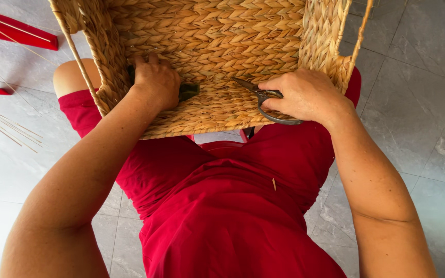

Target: The person wipes the exterior and interior surfaces of a woven basket using a green cloth. They rotate the basket to reach different sides and occasionally use scissors to trim loose strands while continuing to wipe.

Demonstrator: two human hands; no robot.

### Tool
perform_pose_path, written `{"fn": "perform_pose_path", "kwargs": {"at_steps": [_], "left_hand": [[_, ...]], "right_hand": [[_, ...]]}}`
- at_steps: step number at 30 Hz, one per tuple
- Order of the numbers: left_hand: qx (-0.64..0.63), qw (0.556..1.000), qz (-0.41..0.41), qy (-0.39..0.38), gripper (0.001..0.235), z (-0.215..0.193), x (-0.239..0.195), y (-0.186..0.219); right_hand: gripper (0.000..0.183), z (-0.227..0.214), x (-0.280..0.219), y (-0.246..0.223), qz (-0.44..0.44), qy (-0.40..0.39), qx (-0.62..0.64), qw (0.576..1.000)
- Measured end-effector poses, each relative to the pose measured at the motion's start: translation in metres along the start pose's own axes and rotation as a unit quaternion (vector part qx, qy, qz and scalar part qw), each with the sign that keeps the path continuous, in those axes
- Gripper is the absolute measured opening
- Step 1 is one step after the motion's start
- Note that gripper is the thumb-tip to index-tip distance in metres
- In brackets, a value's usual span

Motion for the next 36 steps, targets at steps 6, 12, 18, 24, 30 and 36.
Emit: {"fn": "perform_pose_path", "kwargs": {"at_steps": [6,12,18,24,30,36], "left_hand": [[0.006,1.000,-0.001,0.020,0.044,0.005,0.003,0.000],[0.007,0.999,-0.002,0.033,0.043,0.006,0.003,-0.001],[0.010,1.000,0.001,0.009,0.045,0.004,0.004,0.000],[0.012,1.000,-0.001,0.010,0.046,0.003,0.001,0.002],[0.013,1.000,0.000,0.022,0.045,0.005,0.001,0.001],[0.007,1.000,0.000,0.025,0.045,0.007,0.004,0.000]], "right_hand": [[0.047,0.011,0.010,0.001,0.033,-0.019,-0.016,0.999],[0.047,0.009,0.012,-0.005,0.017,-0.011,-0.012,1.000],[0.047,0.018,0.013,-0.018,0.054,-0.036,-0.033,0.997],[0.046,0.017,0.014,-0.029,0.010,0.026,-0.008,1.000],[0.043,0.009,0.014,-0.024,0.064,-0.049,0.008,0.997],[0.045,-0.001,0.006,-0.009,0.042,-0.022,-0.002,0.999]]}}
Point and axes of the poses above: each hand's wrist, its own x-axis towards the middle knuckle, its own z-axis out of the palm, y = z × x, the point moved 4 cm from there along x, towards the middle knuckle, and after that the axes turned 11 degrees about z, right-handed, at the moved point
